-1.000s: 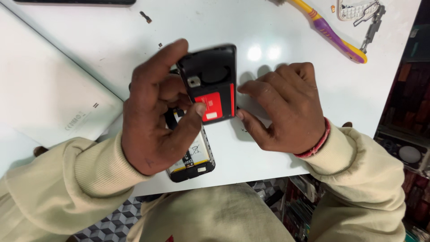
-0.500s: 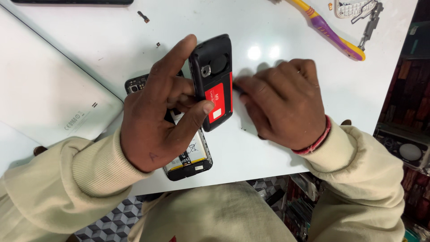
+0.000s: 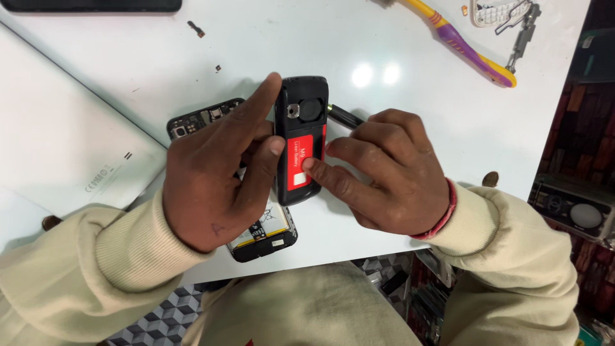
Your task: The person disassembles a feature phone, removes the battery, and uses a screwdriver to adjust internal components. They then reassemble the phone, insert the battery, and test the keypad. Finally, they handle a white Samsung smartphone, removing its back cover.
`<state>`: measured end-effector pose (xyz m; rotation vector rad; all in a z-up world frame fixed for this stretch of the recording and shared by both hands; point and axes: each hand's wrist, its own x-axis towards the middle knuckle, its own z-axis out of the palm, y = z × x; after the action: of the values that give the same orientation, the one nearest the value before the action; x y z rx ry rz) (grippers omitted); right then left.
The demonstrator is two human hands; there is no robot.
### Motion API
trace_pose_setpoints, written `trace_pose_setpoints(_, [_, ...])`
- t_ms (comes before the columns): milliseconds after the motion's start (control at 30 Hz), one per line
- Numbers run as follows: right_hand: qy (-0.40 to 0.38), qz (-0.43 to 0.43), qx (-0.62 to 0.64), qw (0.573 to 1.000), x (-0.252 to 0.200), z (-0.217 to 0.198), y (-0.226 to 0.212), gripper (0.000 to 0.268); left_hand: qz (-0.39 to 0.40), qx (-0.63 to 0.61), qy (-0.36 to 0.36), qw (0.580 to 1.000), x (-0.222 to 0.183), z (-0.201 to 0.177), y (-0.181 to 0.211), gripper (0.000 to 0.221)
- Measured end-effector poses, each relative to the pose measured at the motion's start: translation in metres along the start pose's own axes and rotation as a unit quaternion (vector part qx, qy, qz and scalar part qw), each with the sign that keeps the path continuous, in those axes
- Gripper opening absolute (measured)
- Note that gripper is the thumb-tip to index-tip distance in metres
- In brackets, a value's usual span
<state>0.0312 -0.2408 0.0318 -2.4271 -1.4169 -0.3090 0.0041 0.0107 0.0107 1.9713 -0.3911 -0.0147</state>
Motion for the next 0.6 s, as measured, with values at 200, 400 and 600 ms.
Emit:
trace_pose_setpoints(200, [-0.014, -0.026, -0.009, 1.000, 0.0055, -0.0035, -0.0013, 0.037, 0.059, 0.038, -0.006, 0.997, 0.0086, -0.0075, 0.0015, 0.035])
trace_pose_setpoints(400, [-0.046, -0.031, -0.006, 0.998, 0.0032, -0.0001, -0.0040, 0.034, 0.042, 0.089, 0.005, 0.995, 0.0106, -0.0077, 0.0053, 0.020])
trace_pose_setpoints(600, [-0.069, -0.035, 0.024, 0.997, 0.0027, -0.0027, -0.0019, 0.024, 0.085, 0.085, 0.073, 0.990, 0.0087, -0.0091, 0.0059, 0.014])
